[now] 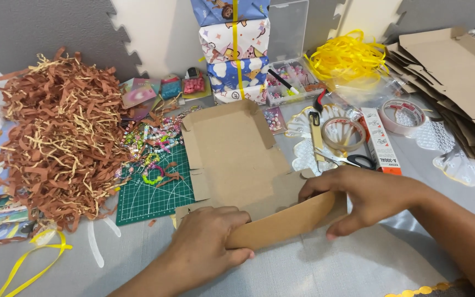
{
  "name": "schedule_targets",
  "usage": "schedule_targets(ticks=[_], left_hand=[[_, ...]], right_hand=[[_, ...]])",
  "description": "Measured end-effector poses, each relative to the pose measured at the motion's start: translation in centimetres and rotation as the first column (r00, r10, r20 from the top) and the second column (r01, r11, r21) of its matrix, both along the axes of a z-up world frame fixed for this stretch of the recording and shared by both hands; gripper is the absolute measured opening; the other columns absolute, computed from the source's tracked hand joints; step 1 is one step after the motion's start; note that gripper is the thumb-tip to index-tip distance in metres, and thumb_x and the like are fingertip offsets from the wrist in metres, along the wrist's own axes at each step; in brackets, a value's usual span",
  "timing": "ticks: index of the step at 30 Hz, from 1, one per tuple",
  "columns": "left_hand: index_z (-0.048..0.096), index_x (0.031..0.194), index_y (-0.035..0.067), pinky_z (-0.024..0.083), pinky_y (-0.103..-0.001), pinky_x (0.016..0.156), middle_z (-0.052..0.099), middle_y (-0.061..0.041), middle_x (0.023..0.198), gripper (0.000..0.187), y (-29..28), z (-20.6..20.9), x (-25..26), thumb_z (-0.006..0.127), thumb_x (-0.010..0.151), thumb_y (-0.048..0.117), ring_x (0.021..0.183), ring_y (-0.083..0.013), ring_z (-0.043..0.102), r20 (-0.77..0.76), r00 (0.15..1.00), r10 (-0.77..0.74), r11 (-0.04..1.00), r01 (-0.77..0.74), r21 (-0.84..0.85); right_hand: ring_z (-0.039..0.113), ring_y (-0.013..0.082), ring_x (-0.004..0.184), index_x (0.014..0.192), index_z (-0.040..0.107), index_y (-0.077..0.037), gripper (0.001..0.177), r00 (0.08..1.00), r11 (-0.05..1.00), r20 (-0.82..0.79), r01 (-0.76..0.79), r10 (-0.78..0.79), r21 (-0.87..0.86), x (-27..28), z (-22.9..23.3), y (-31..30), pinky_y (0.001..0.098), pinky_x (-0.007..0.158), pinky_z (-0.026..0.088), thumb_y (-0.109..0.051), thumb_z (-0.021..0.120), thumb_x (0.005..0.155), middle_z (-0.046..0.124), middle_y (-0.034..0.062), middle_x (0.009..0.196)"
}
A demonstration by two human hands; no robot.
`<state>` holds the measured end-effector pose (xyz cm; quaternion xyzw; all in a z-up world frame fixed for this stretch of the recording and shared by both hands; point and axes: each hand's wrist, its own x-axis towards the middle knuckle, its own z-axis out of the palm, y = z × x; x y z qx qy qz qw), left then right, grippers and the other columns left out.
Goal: Folding a flat cardboard template into a small box for packaging items.
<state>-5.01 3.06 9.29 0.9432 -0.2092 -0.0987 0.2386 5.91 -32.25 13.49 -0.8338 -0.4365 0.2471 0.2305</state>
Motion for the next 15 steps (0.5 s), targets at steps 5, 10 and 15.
schedule_targets(ticks=[5,10,15], left_hand=[[0.066,0.084,0.02,0.043,-0.034,0.064,0.065,0.006,0.082,0.042,1.5,2.1,0.3,0.102,0.084,0.042,0.072,-0.0144,0.063,0.02,0.999,-0.033,0.965,0.037,-0.26],[0.091,0.103,0.023,0.051,-0.027,0.067,0.084,0.011,0.088,0.039,1.9,5.6,0.6,0.107,0.071,0.038,0.079,-0.0054,0.072,-0.081,0.979,0.186,0.909,-0.203,-0.363],[0.082,0.134,0.036,0.056,-0.031,0.08,0.092,0.016,0.118,0.072,2.4,5.5,0.6,0.105,0.068,0.049,0.098,-0.0108,0.084,0.062,0.966,0.249,0.942,-0.228,-0.245]], right_hand=[[0.08,0.0184,0.137,0.147,0.082,-0.015,0.09,0.982,0.958,-0.171,-0.028,0.08,0.286,4.0,-2.5,-3.4,0.0371,0.115,0.057,-0.061,0.104,0.073,0.087,0.0012,0.148],[0.077,0.0191,0.136,0.137,0.085,-0.009,0.054,0.988,0.939,-0.134,-0.029,0.08,0.342,3.2,-3.1,-2.0,0.0392,0.118,0.055,-0.041,0.094,0.095,0.087,0.0019,0.145],[0.079,0.017,0.111,0.115,0.085,-0.009,0.028,0.995,0.877,0.01,-0.091,0.098,0.472,2.8,-2.3,-1.3,0.0397,0.1,0.059,-0.036,0.082,0.105,0.09,0.0001,0.119]])
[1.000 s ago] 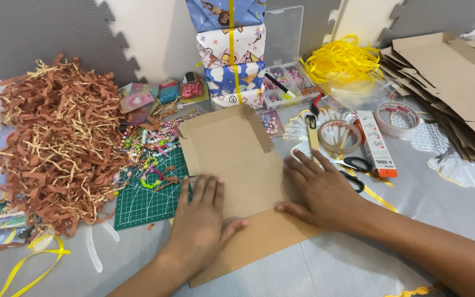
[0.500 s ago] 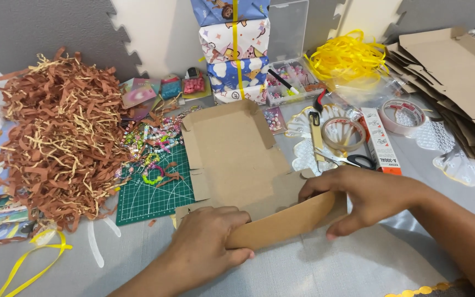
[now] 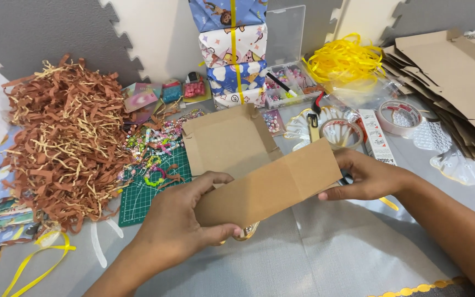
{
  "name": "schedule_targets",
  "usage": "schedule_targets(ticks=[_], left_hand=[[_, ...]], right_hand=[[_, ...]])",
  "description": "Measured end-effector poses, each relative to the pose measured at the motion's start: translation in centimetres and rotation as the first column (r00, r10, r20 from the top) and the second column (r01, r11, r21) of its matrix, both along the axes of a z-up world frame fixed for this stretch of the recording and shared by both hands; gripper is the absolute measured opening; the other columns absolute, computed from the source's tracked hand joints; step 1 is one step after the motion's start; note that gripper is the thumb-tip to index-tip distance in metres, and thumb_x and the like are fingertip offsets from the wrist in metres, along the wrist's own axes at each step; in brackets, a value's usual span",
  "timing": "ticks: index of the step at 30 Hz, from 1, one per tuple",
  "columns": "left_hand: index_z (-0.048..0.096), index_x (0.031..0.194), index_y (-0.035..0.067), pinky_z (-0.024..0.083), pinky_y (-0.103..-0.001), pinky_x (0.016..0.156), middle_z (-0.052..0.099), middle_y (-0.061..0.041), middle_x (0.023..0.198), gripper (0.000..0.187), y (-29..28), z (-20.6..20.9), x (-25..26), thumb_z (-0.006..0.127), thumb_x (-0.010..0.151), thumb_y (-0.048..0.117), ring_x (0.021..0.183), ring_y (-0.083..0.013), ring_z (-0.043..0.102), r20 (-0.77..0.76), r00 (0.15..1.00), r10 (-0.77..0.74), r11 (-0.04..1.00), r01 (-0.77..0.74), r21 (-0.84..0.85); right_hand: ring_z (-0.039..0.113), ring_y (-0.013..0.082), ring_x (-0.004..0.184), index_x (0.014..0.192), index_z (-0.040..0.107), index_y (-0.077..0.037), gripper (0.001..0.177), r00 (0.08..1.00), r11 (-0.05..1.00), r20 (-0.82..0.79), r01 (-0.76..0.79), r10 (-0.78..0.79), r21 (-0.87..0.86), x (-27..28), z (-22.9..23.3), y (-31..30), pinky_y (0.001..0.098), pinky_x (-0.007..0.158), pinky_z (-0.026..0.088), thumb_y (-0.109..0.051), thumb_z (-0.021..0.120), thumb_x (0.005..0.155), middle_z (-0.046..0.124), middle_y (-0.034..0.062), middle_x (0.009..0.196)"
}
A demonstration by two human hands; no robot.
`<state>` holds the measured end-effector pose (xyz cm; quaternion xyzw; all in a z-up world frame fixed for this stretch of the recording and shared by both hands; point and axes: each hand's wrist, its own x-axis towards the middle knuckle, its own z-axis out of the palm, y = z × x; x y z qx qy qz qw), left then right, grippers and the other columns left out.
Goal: Folding a flat cardboard template into a small box for packaging items.
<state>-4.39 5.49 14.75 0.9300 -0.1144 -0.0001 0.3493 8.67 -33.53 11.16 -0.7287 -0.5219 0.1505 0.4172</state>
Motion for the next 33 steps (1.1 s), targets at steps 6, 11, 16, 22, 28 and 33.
schedule_targets(ticks=[6,11,16,22,28,33], left_hand=[[0.066,0.154,0.045,0.053,-0.032,0.085,0.085,0.009,0.104,0.108,2.1,2.5,0.2,0.116,0.058,0.048,0.09,-0.0156,0.078,0.067,0.99,0.124,0.992,-0.125,0.009],[0.064,0.165,0.038,0.07,-0.029,0.097,0.091,0.0,0.117,0.122,3.9,5.4,0.9,0.116,0.057,0.013,0.117,-0.0132,0.088,-0.223,0.963,0.154,0.956,-0.202,-0.214],[0.05,0.175,0.022,0.075,-0.047,0.066,0.076,-0.008,0.103,0.121,5.3,-0.1,4.3,0.097,0.067,-0.002,0.088,-0.0244,0.081,-0.101,0.992,0.074,0.643,-0.125,-0.756],[0.072,0.151,0.012,0.072,-0.057,0.091,0.09,-0.023,0.12,0.08,4.5,-7.4,6.9,0.097,0.074,0.006,0.104,-0.0378,0.085,-0.268,0.963,-0.044,0.581,-0.193,-0.79],[0.072,0.157,0.004,0.072,-0.059,0.099,0.089,-0.027,0.138,0.098,6.0,-11.7,6.7,0.108,0.066,-0.006,0.12,-0.0407,0.084,-0.413,0.863,-0.291,0.735,-0.076,-0.674],[0.071,0.15,0.007,0.071,-0.046,0.094,0.089,-0.013,0.134,0.079,6.2,-7.6,7.1,0.098,0.076,0.013,0.119,-0.0293,0.086,-0.604,0.743,-0.288,0.835,-0.113,-0.538]], right_hand=[[0.074,0.0108,0.124,0.135,0.084,-0.006,0.032,0.926,0.939,-0.22,0.331,-0.306,0.088,0.3,-3.8,-0.3,0.0391,0.113,0.063,-0.016,0.082,0.104,0.088,-0.001,0.13],[0.078,0.0158,0.126,0.135,0.082,-0.006,0.029,0.852,0.841,-0.309,0.496,-0.423,0.218,0.6,-4.8,0.5,0.0407,0.111,0.07,-0.013,0.078,0.107,0.085,0.0036,0.138],[0.077,0.0154,0.125,0.133,0.08,-0.003,0.033,0.6,0.657,-0.532,0.747,-0.598,0.103,0.0,-3.9,2.0,0.035,0.106,0.064,-0.02,0.078,0.105,0.087,0.0061,0.136],[0.075,0.0312,0.08,0.112,0.09,0.005,0.022,0.609,0.637,-0.319,0.77,-0.727,0.018,-0.4,-1.6,3.6,0.0465,0.082,0.064,-0.012,0.092,0.099,0.072,0.0174,0.085],[0.073,0.0265,0.075,0.102,0.089,0.003,0.023,0.542,0.587,-0.25,0.794,-0.802,-0.158,1.6,-6.3,1.6,0.0393,0.071,0.059,-0.017,0.096,0.093,0.076,0.016,0.082],[0.06,0.0123,0.075,0.087,0.072,-0.014,0.033,0.457,0.443,-0.056,0.812,-0.887,-0.381,0.6,-4.1,3.3,0.0342,0.068,0.048,-0.036,0.095,0.094,0.07,0.0001,0.08]])
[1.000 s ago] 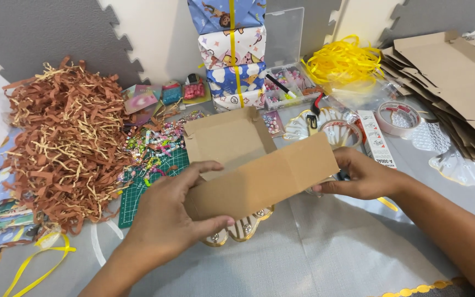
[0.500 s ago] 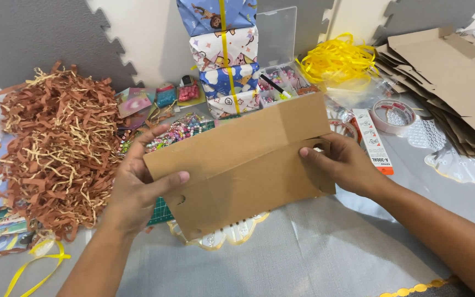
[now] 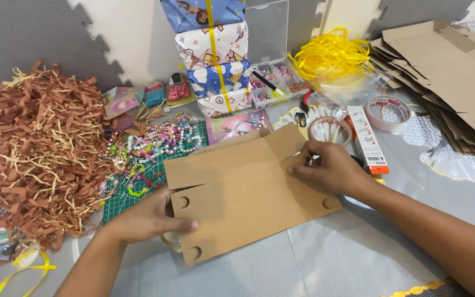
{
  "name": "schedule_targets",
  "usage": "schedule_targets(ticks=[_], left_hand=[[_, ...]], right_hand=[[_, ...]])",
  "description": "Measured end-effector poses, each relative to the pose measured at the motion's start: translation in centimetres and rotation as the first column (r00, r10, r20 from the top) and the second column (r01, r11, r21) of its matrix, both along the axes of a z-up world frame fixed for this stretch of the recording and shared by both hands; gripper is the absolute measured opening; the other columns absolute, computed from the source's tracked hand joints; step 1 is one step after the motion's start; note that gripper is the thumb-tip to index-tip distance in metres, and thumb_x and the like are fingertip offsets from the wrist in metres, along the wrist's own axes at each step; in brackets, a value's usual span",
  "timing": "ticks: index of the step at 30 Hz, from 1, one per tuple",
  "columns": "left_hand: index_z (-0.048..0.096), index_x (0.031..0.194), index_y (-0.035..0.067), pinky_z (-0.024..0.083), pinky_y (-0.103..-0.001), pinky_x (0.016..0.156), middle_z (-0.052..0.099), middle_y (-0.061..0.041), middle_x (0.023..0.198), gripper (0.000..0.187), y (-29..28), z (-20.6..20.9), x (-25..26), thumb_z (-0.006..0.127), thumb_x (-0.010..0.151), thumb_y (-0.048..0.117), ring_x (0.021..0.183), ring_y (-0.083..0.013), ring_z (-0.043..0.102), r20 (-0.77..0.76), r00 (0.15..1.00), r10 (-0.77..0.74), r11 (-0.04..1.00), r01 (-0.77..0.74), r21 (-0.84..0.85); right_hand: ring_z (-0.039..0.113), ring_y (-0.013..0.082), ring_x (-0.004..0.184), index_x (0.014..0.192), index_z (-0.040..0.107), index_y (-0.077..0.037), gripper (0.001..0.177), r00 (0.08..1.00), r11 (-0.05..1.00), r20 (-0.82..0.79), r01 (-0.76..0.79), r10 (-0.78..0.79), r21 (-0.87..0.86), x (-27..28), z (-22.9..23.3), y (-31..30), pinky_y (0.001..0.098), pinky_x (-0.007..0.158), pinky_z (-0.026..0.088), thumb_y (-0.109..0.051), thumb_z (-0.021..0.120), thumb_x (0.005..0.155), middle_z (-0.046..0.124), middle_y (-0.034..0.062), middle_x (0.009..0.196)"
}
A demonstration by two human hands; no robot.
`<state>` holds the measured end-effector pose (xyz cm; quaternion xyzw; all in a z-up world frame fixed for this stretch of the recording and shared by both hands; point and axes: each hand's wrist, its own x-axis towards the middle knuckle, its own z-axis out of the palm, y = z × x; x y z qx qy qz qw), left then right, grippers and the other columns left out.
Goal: Folding a flat cardboard template into a small box for packaging items.
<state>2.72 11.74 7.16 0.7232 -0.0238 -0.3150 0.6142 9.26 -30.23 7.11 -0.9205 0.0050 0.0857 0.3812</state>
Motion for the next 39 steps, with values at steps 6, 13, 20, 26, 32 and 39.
schedule_targets(ticks=[6,13,20,26,32,39], left_hand=[[0.049,0.171,0.016,0.066,-0.053,0.112,0.074,-0.012,0.163,0.11,-0.4,0.4,0.2,0.09,0.072,-0.01,0.144,-0.0317,0.076,-0.024,0.96,0.279,0.958,-0.28,-0.06],[0.049,0.166,0.032,0.057,-0.037,0.078,0.086,-0.003,0.134,0.104,-2.3,4.2,-1.4,0.101,0.077,0.017,0.087,-0.0237,0.078,0.203,0.969,0.139,0.747,-0.237,0.62],[0.058,0.166,0.029,0.067,-0.039,0.088,0.094,-0.012,0.142,0.086,-1.6,5.1,-1.3,0.09,0.088,0.011,0.1,-0.0273,0.089,0.167,0.935,0.314,0.865,-0.354,0.354],[0.058,0.17,0.012,0.067,-0.053,0.108,0.092,-0.029,0.123,0.082,0.8,2.0,0.4,0.079,0.094,-0.01,0.117,-0.0364,0.086,0.074,0.922,0.38,0.923,-0.384,0.04],[0.061,0.17,0.003,0.069,-0.046,0.089,0.092,-0.032,0.115,0.086,-0.4,3.2,-0.1,0.084,0.088,-0.011,0.089,-0.0307,0.078,0.243,0.933,0.267,0.927,-0.317,0.199],[0.066,0.165,0.0,0.07,-0.048,0.092,0.091,-0.029,0.105,0.086,1.0,0.6,0.6,0.09,0.084,-0.01,0.086,-0.031,0.082,0.274,0.924,0.267,0.915,-0.333,0.23]], right_hand=[[0.076,0.0245,0.094,0.117,0.066,-0.023,0.067,0.999,0.957,0.031,-0.023,0.033,-0.291,-0.6,0.7,0.7,0.0441,0.079,0.051,-0.061,0.103,0.076,0.081,0.0009,0.099],[0.079,0.0321,0.096,0.123,0.056,-0.028,0.081,0.994,0.898,0.032,-0.079,0.103,-0.432,-0.5,0.7,0.4,0.0487,0.082,0.051,-0.081,0.095,0.075,0.082,0.0009,0.096],[0.048,0.0181,0.075,0.139,0.064,-0.024,0.034,0.991,0.989,-0.019,-0.133,0.135,0.065,0.2,0.3,-1.1,0.0386,0.071,0.04,-0.041,0.071,0.11,0.052,0.0033,0.082],[0.078,0.0275,0.107,0.132,0.067,-0.011,0.026,0.966,0.803,-0.241,0.068,0.096,0.592,1.6,0.2,-2.1,0.0411,0.088,0.061,-0.014,0.077,0.108,0.078,0.014,0.115],[0.077,0.0335,0.088,0.13,0.073,0.012,0.038,0.984,0.865,-0.118,-0.055,0.131,0.499,2.4,0.4,-3.0,0.0414,0.075,0.064,0.005,0.087,0.095,0.077,0.0271,0.101],[0.081,0.0355,0.082,0.137,0.067,0.011,0.045,0.991,0.867,-0.074,-0.058,0.109,0.495,2.9,-1.7,-3.6,0.0448,0.073,0.068,0.009,0.084,0.096,0.079,0.0279,0.094]])
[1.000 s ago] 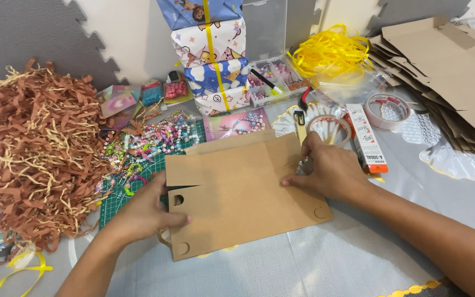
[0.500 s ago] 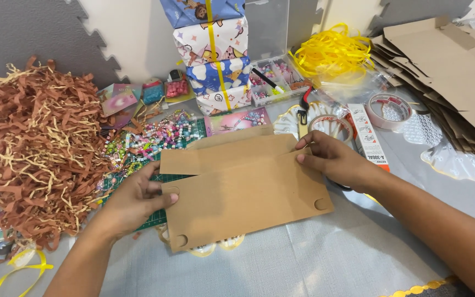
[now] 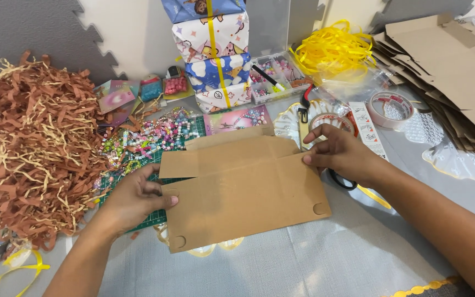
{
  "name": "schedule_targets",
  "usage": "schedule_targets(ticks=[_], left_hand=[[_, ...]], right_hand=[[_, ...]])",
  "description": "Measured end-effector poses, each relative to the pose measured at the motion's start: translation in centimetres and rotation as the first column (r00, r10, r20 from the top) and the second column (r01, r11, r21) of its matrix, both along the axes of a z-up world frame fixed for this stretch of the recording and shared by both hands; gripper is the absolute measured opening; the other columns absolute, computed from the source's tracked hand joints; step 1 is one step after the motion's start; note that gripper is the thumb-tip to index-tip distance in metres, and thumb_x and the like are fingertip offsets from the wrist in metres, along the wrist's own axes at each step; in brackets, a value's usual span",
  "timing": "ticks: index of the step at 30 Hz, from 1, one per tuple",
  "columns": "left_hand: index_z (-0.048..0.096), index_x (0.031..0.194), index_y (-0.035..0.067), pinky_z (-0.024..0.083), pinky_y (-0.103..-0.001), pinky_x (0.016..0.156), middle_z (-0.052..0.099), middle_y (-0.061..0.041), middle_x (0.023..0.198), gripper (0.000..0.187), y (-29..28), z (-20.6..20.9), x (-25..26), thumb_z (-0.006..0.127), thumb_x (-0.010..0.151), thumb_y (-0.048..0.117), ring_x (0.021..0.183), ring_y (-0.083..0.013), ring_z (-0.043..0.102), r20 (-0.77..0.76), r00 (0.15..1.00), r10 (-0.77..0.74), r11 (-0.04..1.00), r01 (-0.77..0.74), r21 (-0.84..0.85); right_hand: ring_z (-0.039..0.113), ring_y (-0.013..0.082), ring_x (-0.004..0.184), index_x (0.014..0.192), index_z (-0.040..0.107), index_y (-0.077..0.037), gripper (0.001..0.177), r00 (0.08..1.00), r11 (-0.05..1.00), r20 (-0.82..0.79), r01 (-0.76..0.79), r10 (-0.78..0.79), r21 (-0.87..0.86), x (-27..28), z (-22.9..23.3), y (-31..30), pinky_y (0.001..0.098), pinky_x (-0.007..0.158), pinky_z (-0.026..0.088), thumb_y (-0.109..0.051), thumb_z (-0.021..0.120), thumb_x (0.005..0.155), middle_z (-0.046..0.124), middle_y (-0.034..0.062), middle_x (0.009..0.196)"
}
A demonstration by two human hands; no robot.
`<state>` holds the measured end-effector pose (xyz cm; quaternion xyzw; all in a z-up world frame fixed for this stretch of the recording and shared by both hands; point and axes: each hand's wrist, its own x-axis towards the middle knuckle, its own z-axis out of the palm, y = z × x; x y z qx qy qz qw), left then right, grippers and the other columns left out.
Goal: Folding a flat cardboard template into a small box for packaging items.
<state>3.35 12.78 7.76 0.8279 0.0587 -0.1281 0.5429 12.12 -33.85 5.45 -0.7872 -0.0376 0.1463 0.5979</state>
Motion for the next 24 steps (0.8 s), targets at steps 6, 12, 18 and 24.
schedule_targets(ticks=[6,12,18,24], left_hand=[[0.052,0.158,0.018,0.058,-0.049,0.098,0.076,0.002,0.123,0.094,-2.4,0.2,-2.2,0.098,0.08,0.046,0.117,-0.0282,0.072,0.325,0.937,-0.127,0.629,-0.177,0.757],[0.051,0.173,0.018,0.028,-0.054,0.136,0.051,-0.004,0.181,0.069,-9.3,-3.7,-4.6,0.063,0.113,0.048,0.171,-0.0312,0.038,0.562,0.571,-0.599,0.639,-0.083,0.765],[0.024,0.185,0.005,0.007,-0.052,0.145,0.024,-0.014,0.195,0.083,-10.5,-6.6,-4.6,0.042,0.121,0.055,0.182,-0.0323,0.013,0.498,0.564,-0.659,0.595,-0.014,0.804],[0.014,0.186,0.003,0.005,-0.045,0.149,0.013,-0.016,0.196,0.109,-9.5,-7.8,-4.1,0.026,0.118,0.086,0.183,-0.0286,0.009,0.408,0.551,-0.728,0.311,-0.264,0.913]], right_hand=[[0.065,0.0223,0.1,0.125,0.075,-0.022,0.034,0.926,0.814,0.332,0.047,0.182,-0.579,-1.8,0.1,1.1,0.0419,0.081,0.052,-0.031,0.089,0.096,0.073,0.0023,0.108],[0.064,0.039,0.13,0.147,0.067,-0.01,0.041,0.378,0.746,0.72,0.103,0.583,-0.658,-6.5,0.2,5.4,0.0539,0.106,0.051,-0.02,0.069,0.107,0.065,0.0166,0.147],[0.024,0.0414,0.178,0.181,0.028,0.002,0.077,0.343,0.626,0.534,-0.269,0.772,-0.732,-8.8,-1.4,8.7,0.0573,0.144,0.015,-0.045,0.047,0.123,0.028,0.0263,0.19],[0.009,0.0341,0.182,0.186,0.016,0.0,0.075,0.287,0.503,0.441,-0.196,0.85,-0.842,-8.6,-2.0,9.3,0.0568,0.145,0.0,-0.045,0.03,0.127,0.015,0.0249,0.195]])
